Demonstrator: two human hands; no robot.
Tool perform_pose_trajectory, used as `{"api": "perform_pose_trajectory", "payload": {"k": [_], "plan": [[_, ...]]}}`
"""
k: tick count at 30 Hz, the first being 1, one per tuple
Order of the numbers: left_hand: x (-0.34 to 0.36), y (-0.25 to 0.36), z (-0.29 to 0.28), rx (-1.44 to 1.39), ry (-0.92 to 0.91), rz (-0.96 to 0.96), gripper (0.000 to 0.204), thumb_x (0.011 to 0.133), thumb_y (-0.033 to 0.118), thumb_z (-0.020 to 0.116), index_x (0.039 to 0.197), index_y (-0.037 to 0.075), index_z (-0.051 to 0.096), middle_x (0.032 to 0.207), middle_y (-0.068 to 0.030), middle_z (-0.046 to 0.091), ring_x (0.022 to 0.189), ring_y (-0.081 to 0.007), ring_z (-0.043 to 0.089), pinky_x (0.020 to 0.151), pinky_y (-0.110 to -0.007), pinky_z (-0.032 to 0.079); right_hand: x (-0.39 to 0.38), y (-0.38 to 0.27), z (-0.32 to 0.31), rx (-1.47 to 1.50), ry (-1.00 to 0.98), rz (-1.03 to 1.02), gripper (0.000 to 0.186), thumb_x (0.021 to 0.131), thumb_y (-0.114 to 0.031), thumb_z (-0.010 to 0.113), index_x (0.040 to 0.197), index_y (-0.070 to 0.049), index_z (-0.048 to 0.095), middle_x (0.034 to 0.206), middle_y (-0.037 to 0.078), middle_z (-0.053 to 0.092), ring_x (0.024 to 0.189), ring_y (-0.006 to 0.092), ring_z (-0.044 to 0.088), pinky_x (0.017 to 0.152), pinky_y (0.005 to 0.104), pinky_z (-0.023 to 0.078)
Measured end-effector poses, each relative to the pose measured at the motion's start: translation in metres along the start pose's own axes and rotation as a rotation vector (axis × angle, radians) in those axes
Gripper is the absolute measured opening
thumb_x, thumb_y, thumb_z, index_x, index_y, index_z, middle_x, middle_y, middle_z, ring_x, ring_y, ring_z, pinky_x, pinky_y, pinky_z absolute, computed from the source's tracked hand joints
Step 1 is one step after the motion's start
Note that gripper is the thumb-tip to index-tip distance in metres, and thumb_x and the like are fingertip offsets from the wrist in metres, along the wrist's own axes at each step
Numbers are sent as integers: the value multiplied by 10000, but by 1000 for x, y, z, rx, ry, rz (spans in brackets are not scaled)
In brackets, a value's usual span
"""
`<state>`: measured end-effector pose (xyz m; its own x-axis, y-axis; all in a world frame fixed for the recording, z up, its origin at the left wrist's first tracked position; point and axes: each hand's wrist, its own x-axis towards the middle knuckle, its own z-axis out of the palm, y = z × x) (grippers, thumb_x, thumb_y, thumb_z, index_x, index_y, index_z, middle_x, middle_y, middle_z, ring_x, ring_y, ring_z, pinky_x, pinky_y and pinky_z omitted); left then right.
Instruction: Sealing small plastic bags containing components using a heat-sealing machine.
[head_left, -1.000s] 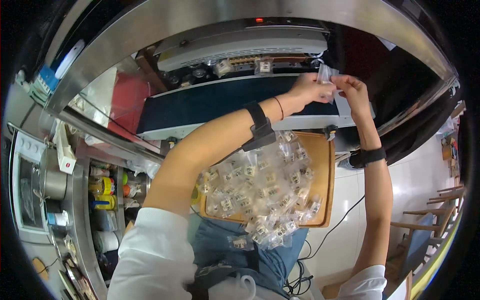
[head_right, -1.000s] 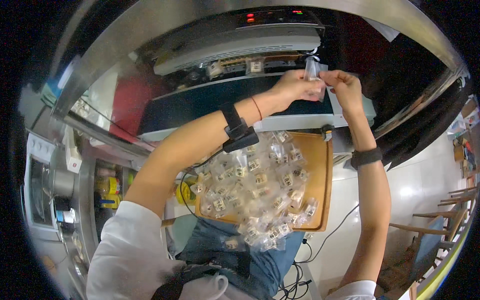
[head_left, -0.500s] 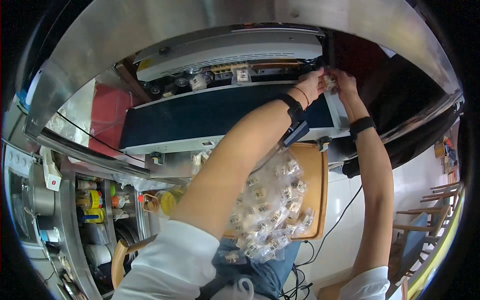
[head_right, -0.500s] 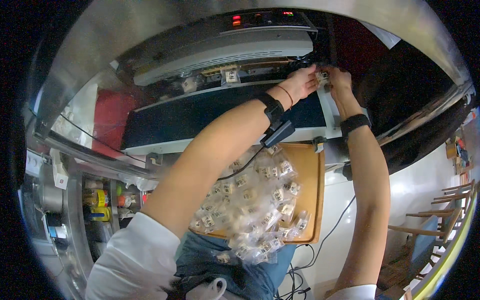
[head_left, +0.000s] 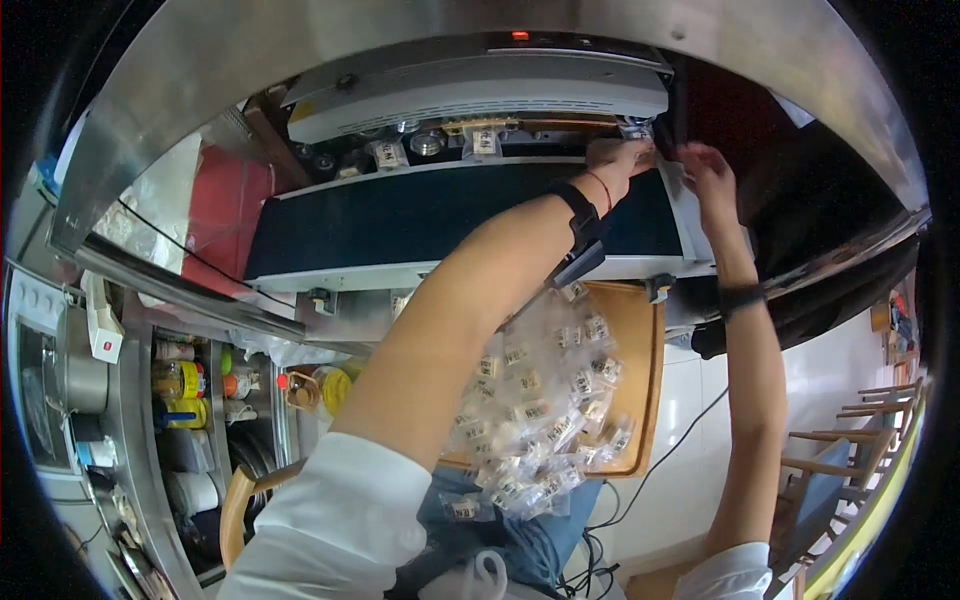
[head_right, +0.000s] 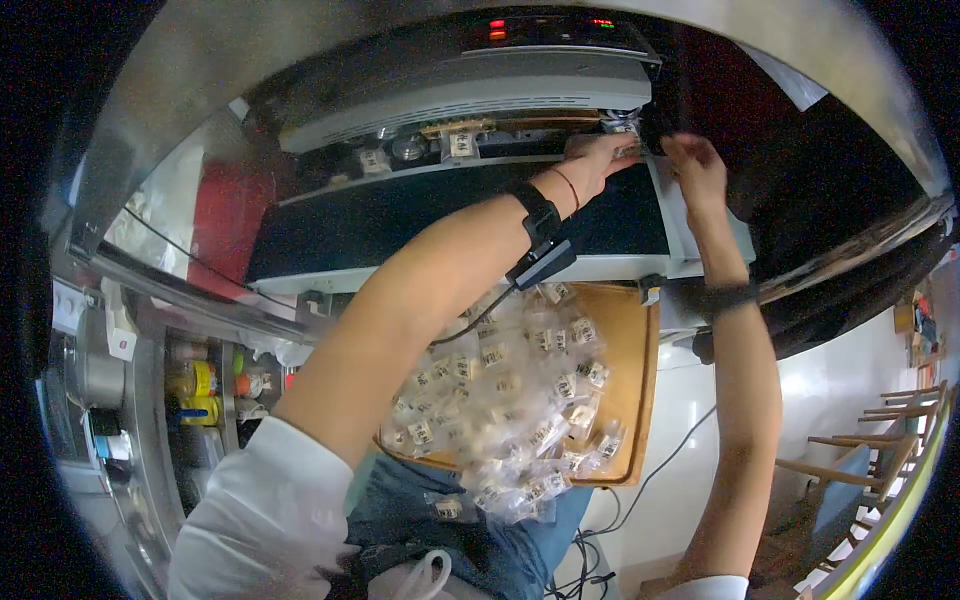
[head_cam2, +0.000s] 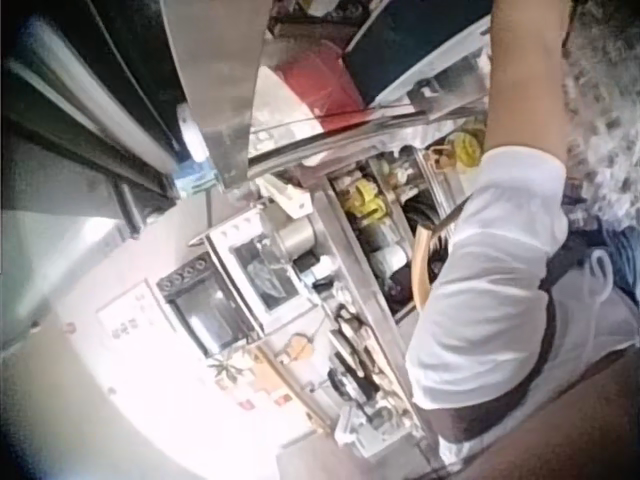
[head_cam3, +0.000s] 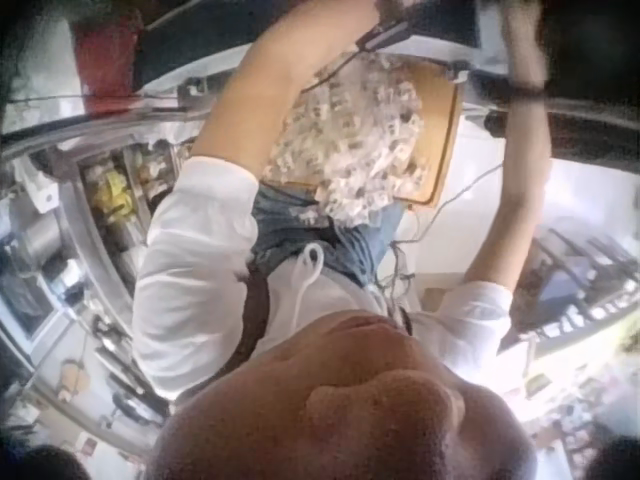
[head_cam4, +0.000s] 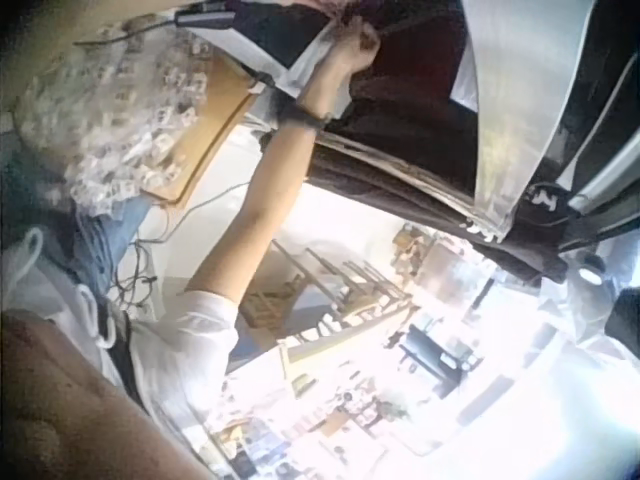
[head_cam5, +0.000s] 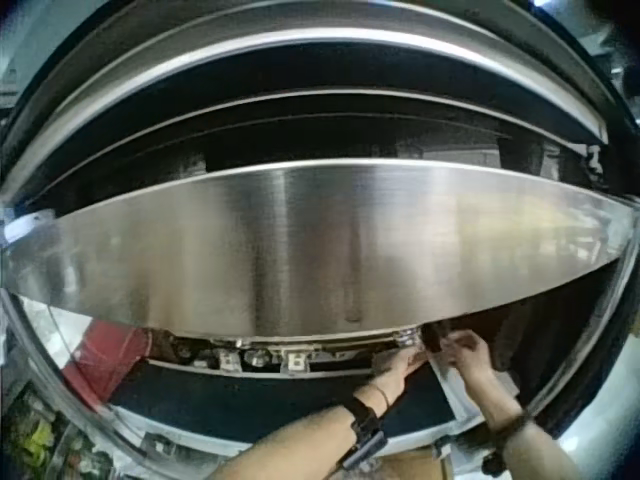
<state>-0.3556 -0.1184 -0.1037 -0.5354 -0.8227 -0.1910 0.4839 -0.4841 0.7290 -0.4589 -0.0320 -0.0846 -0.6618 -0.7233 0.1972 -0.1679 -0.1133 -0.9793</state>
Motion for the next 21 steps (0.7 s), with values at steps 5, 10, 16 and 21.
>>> {"api": "perform_pose_trajectory", "payload": {"k": [5,10,16,21], "plan": [[-10,20,-21,114,14,14,280,727,100,644,937,-39,521,896,-141,578,813,-256,598,729,-307,512,-144,-15,-52,-269,-221,-132,96,767,-14,557,854,-27,519,728,-14,485,678,59,439,594,194,374],[-84,59,-68,460,-88,124,381,741,147,629,1044,2,449,940,-126,557,806,-232,588,672,-309,491,-256,-11,-92,-482,-281,189,125,732,-45,593,844,-2,560,765,52,572,659,120,510,607,240,421],[-127,152,-243,927,686,869,380,614,222,740,852,33,512,827,-110,537,761,-231,514,704,-323,414,-299,1,-112,-434,-283,353,95,745,-31,568,833,1,558,708,48,566,625,112,509,597,235,416],[-102,158,-236,1282,1037,654,602,477,381,791,881,38,505,891,-144,553,911,-318,500,786,-387,393,-285,-15,-90,-413,-288,208,72,770,-43,553,826,1,547,668,9,516,597,71,455,540,207,370]]}}
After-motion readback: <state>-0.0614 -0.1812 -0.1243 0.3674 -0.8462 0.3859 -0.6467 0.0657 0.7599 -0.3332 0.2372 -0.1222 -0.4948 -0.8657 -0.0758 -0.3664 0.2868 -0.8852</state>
